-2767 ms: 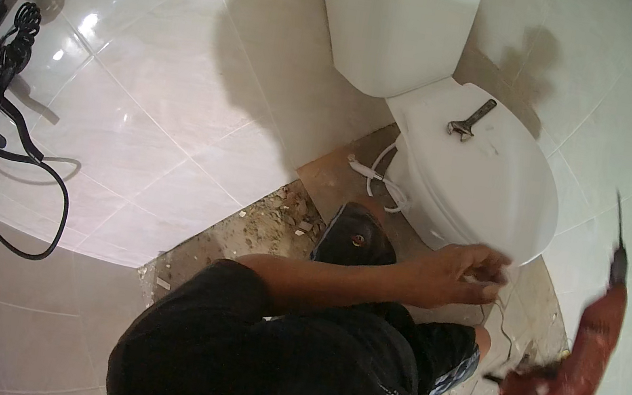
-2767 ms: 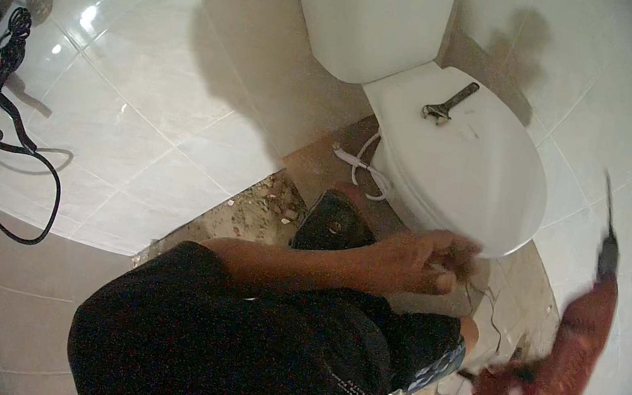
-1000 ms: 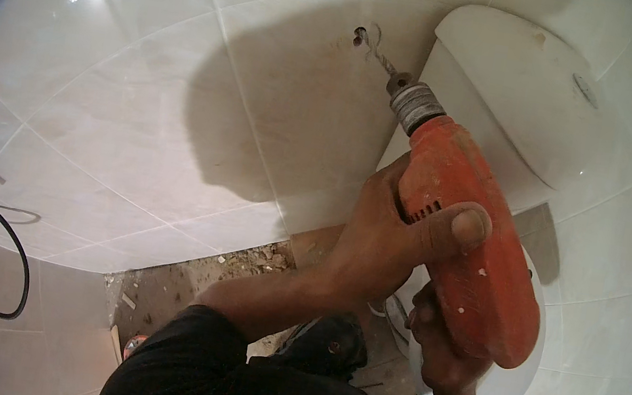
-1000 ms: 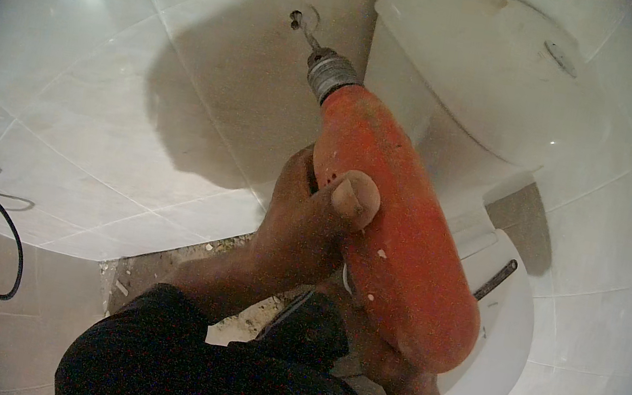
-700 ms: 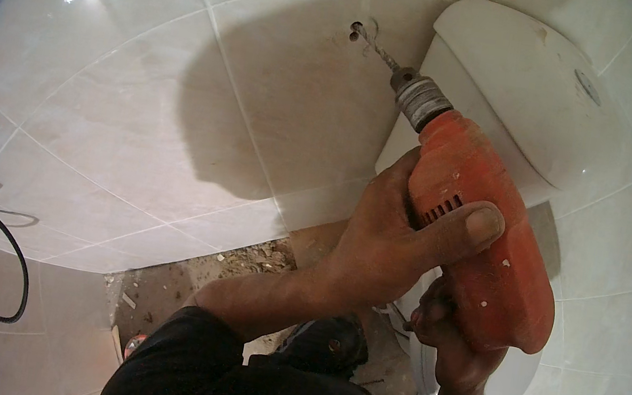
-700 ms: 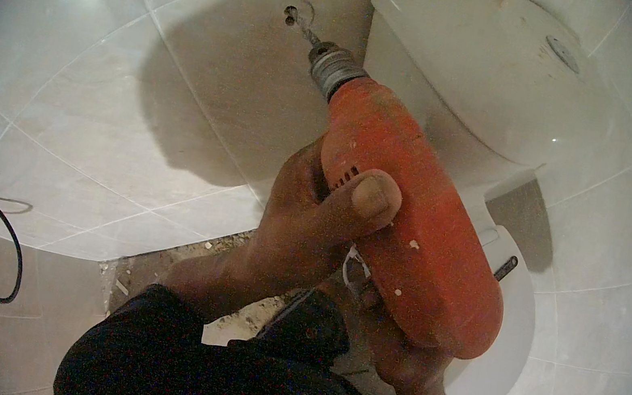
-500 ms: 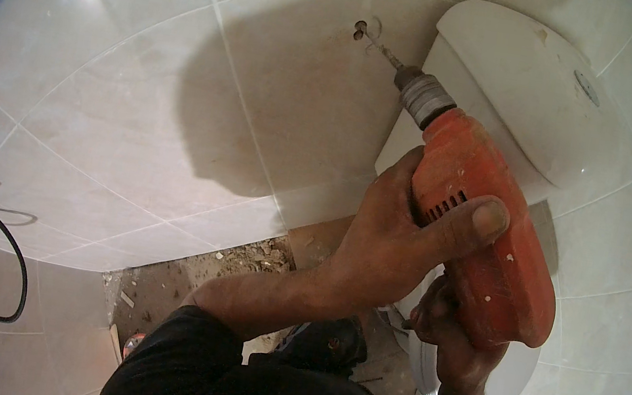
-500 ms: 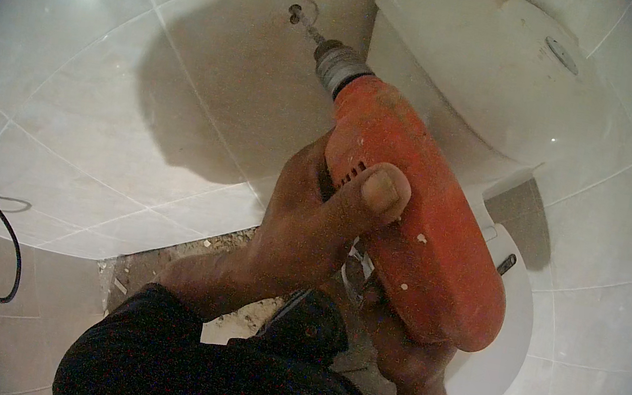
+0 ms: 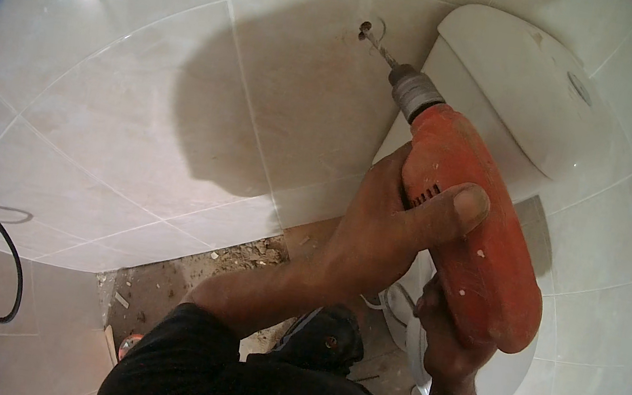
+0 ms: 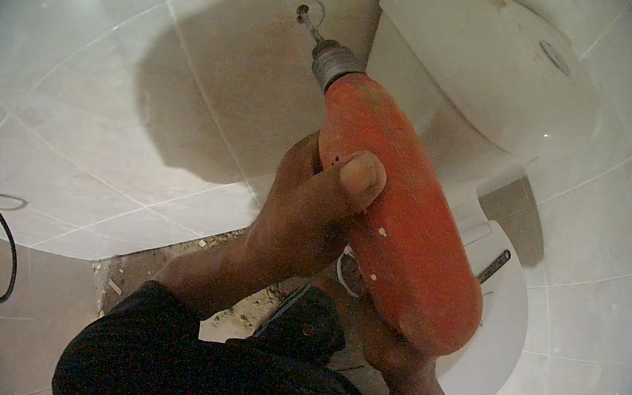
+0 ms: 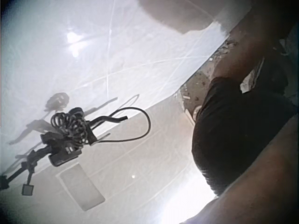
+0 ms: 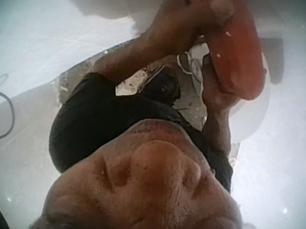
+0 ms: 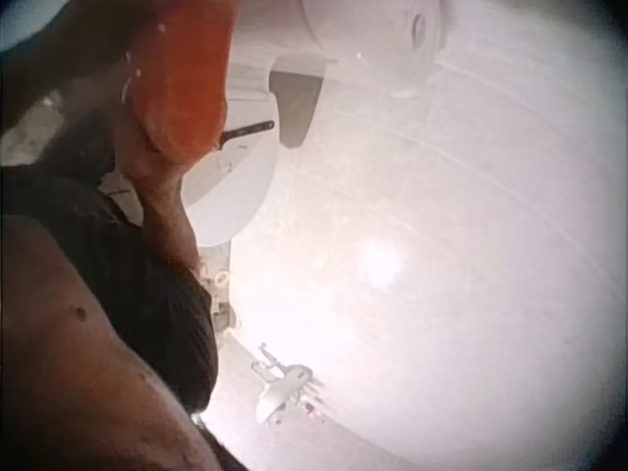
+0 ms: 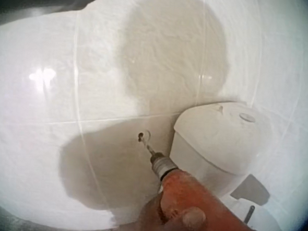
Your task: The person drills a hole into a tiled bathroom wall using a power drill and then hammers a wall plug into the hole.
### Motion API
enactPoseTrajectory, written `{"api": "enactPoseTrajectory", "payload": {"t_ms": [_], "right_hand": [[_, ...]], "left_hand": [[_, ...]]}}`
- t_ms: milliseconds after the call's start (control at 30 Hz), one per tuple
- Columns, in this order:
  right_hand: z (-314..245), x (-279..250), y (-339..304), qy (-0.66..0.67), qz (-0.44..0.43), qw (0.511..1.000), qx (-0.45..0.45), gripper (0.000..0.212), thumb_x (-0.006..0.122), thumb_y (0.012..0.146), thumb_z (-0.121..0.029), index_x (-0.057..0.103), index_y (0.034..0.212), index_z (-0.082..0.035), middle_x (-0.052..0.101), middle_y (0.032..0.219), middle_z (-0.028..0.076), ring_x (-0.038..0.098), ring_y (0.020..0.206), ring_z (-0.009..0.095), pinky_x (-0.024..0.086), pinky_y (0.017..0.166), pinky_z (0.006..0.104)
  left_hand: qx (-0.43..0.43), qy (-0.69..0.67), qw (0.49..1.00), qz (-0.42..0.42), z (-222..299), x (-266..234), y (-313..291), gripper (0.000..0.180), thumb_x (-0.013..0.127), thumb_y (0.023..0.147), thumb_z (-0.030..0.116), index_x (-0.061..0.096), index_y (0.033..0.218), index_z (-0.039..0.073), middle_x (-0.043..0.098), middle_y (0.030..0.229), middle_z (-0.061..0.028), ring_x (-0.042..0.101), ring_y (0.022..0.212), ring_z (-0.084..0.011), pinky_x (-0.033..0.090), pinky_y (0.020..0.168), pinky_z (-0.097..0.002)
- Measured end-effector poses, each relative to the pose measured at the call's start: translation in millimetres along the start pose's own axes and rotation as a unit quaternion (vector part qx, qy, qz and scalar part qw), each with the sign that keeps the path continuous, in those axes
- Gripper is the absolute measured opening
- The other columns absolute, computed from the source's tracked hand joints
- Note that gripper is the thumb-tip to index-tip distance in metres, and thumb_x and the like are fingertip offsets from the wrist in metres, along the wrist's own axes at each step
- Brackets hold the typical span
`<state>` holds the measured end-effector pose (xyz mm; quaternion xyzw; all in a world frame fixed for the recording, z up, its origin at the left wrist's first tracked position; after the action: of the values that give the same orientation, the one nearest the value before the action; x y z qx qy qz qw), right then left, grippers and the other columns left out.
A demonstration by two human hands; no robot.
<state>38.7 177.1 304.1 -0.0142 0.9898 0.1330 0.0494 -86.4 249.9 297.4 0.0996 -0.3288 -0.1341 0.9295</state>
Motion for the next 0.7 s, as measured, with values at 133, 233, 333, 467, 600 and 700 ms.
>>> {"api": "enactPoseTrajectory", "payload": {"t_ms": [133, 233, 333, 467, 600, 700], "right_hand": [[28, -22, -9, -0.219, -0.005, 0.968, -0.126, 0.032, 0.072, 0.086, 0.002, 0.063, 0.116, 0.002, 0.07, 0.098, 0.011, 0.07, 0.084, 0.021, 0.055, 0.07, 0.0332], [51, -24, -10, -0.221, 0.046, 0.959, -0.17, 0.041, 0.08, 0.08, -0.012, 0.066, 0.117, 0.0, 0.072, 0.102, 0.013, 0.073, 0.088, 0.026, 0.056, 0.073, 0.0356], [72, -25, -7, -0.264, 0.035, 0.938, -0.223, 0.061, 0.093, 0.069, -0.035, 0.067, 0.113, -0.001, 0.071, 0.097, 0.014, 0.073, 0.084, 0.031, 0.058, 0.072, 0.0367], [83, -22, -11, -0.296, 0.039, 0.919, -0.257, 0.048, 0.088, 0.072, -0.023, 0.068, 0.109, -0.001, 0.07, 0.091, 0.013, 0.072, 0.079, 0.03, 0.057, 0.067, 0.0369], [82, -16, -11, -0.276, 0.023, 0.935, -0.221, 0.04, 0.083, 0.075, -0.015, 0.068, 0.109, -0.001, 0.07, 0.093, 0.013, 0.072, 0.08, 0.03, 0.058, 0.065, 0.0362], [84, -14, -10, -0.309, 0.032, 0.912, -0.269, 0.036, 0.08, 0.077, -0.012, 0.068, 0.109, 0.0, 0.071, 0.095, 0.014, 0.072, 0.081, 0.031, 0.058, 0.064, 0.0364]], "left_hand": [[-0.017, -0.102, 0.994, 0.032, -11, 7, 2, 0.068, 0.075, 0.089, 0.047, 0.048, 0.125, -0.003, 0.061, 0.103, -0.012, 0.066, 0.096, -0.0224, 0.057, 0.086, -0.0376], [-0.031, -0.129, 0.99, 0.037, -10, 11, 2, 0.067, 0.075, 0.089, 0.046, 0.045, 0.127, -0.001, 0.06, 0.101, -0.0128, 0.068, 0.089, -0.0239, 0.06, 0.081, -0.0408], [-0.02, -0.117, 0.992, 0.033, -10, 7, -1, 0.067, 0.073, 0.089, 0.044, 0.043, 0.129, -0.001, 0.06, 0.102, -0.0159, 0.069, 0.082, -0.0258, 0.061, 0.075, -0.0442], [-0.021, -0.093, 0.995, 0.037, -14, 1, -4, 0.069, 0.072, 0.088, 0.044, 0.041, 0.13, -0.001, 0.06, 0.1, -0.0172, 0.069, 0.082, -0.0268, 0.062, 0.073, -0.045], [-0.02, -0.07, 0.997, 0.04, -12, -5, -7, 0.072, 0.073, 0.086, 0.044, 0.04, 0.13, -0.002, 0.059, 0.1, -0.0181, 0.07, 0.082, -0.0282, 0.062, 0.072, -0.0454], [-0.021, -0.072, 0.996, 0.038, -14, -2, -8, 0.072, 0.073, 0.086, 0.041, 0.04, 0.13, -0.003, 0.058, 0.1, -0.0186, 0.07, 0.082, -0.0289, 0.061, 0.073, -0.0456]]}}
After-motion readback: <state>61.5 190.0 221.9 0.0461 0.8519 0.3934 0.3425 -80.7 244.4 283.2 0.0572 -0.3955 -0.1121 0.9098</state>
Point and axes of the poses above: each hand's wrist, its own y-axis towards the middle knuckle, its own x-axis out of the palm, z = x × y, the point moved 4 cm from there along y, towards the middle knuckle
